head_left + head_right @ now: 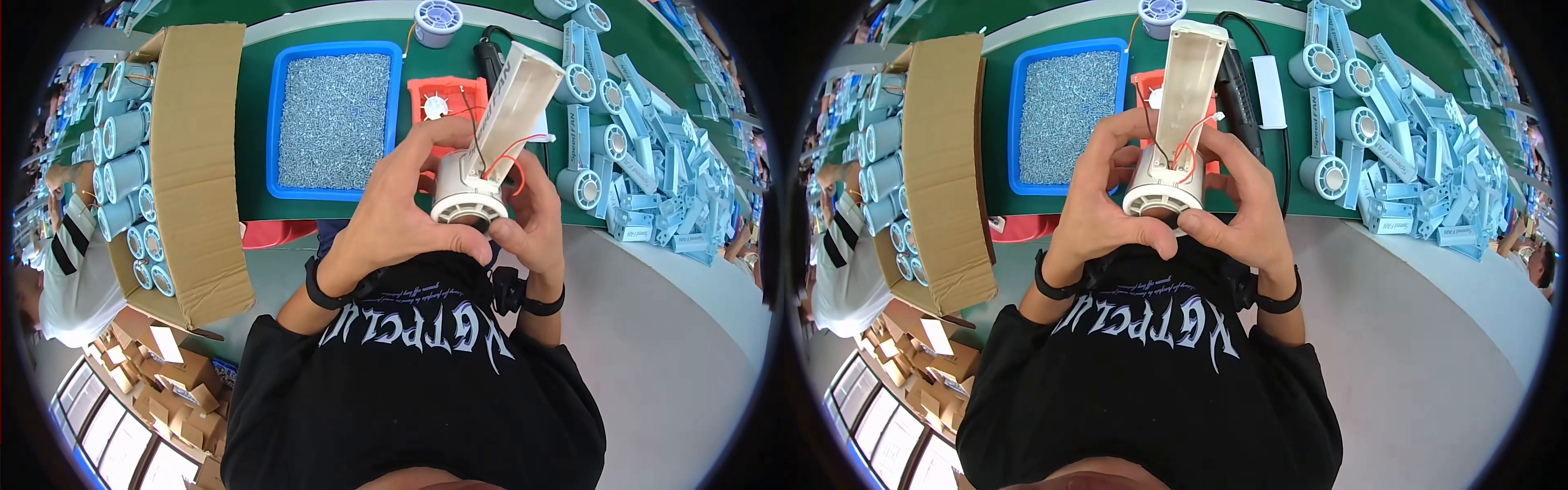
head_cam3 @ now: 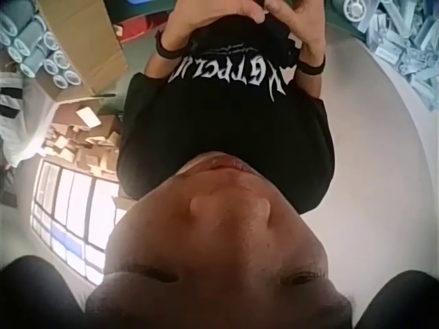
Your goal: The person drives a screw into a fan handle with a power screwdriver, then assembles a motor, fan blade, and casing by hand. Finally, they place the motor assembly into the handle and pick up the power screwdriver to secure it.
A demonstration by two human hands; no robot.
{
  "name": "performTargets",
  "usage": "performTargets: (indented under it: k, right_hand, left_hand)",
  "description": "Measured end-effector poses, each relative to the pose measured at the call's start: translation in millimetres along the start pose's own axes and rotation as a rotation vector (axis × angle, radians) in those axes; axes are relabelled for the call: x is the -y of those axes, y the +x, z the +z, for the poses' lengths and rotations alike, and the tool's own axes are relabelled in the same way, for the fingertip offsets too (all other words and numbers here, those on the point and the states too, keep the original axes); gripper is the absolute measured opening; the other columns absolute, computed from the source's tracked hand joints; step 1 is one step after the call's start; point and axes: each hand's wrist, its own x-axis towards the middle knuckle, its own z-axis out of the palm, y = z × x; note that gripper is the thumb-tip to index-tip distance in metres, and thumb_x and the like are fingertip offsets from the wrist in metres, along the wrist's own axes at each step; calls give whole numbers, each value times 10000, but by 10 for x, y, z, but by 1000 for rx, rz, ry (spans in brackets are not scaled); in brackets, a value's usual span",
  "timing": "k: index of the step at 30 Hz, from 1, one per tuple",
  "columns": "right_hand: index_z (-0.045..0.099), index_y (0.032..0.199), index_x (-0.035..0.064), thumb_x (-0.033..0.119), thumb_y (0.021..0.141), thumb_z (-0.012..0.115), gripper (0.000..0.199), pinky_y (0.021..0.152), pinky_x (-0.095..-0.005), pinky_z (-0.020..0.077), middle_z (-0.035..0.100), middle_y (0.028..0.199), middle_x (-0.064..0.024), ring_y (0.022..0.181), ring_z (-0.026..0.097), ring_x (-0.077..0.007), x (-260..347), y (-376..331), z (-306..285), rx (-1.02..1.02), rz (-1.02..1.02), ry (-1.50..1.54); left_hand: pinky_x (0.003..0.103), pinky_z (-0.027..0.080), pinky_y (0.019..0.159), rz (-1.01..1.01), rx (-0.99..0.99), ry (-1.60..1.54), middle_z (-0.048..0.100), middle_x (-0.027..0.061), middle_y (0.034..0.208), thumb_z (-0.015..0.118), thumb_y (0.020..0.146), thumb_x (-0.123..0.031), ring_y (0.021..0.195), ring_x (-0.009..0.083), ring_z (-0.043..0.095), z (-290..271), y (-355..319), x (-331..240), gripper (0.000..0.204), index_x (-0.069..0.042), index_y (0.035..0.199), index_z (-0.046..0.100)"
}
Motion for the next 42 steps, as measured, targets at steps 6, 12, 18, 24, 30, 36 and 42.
performTargets:
  k: [6,12,18,24,30,36,42]
  right_hand:
    - [454,1241,-25,259,740,706,628,805,-343,497,507,1143,-129,1040,527,-222,22,-4,-29,-13,40,-66]
    - [461,1244,-11,247,815,643,533,838,-308,462,525,1133,-115,1023,536,-209,-55,53,-169,30,-87,-448]
    - [497,1201,6,173,826,597,423,783,-335,484,555,1087,-148,947,574,-238,-82,180,-358,-274,79,-885]
    - [482,1204,27,182,784,609,465,736,-381,490,586,990,-183,874,594,-309,-268,527,-355,-146,95,-1367]
    - [427,1250,25,222,706,655,622,635,-388,497,614,828,-157,765,607,-322,-551,716,-314,-229,122,-1578]
    - [395,1269,-6,186,688,655,665,577,-362,503,606,765,-138,727,623,-272,-220,709,-433,-232,108,-1353]
    - [394,1249,23,135,773,584,524,609,-389,486,544,941,-131,705,551,-207,154,434,-757,-428,-240,-300]
  left_hand:
    - [327,477,746,-20,82,135,525,104,1078,865,497,-350,955,256,549,9,45,13,821,-43,1163,496]
    - [340,469,760,-91,52,240,493,107,1072,865,504,-262,957,260,529,-30,85,275,756,-40,1132,509]
    - [372,455,786,102,-71,320,501,84,1076,853,481,-136,966,290,525,41,68,434,699,-61,1095,528]
    - [386,428,838,268,-95,517,533,74,1064,840,468,-112,991,305,518,35,63,624,673,-94,1074,549]
    - [381,419,863,333,-116,605,561,83,1047,809,513,-98,1009,300,521,66,75,513,612,-104,1072,558]
    - [386,451,852,301,26,489,563,99,1080,772,557,-84,1023,320,534,-66,61,446,586,-84,1096,544]
    - [380,465,875,260,201,358,549,120,1156,721,593,-41,1076,335,527,-104,67,358,580,-90,1131,512]
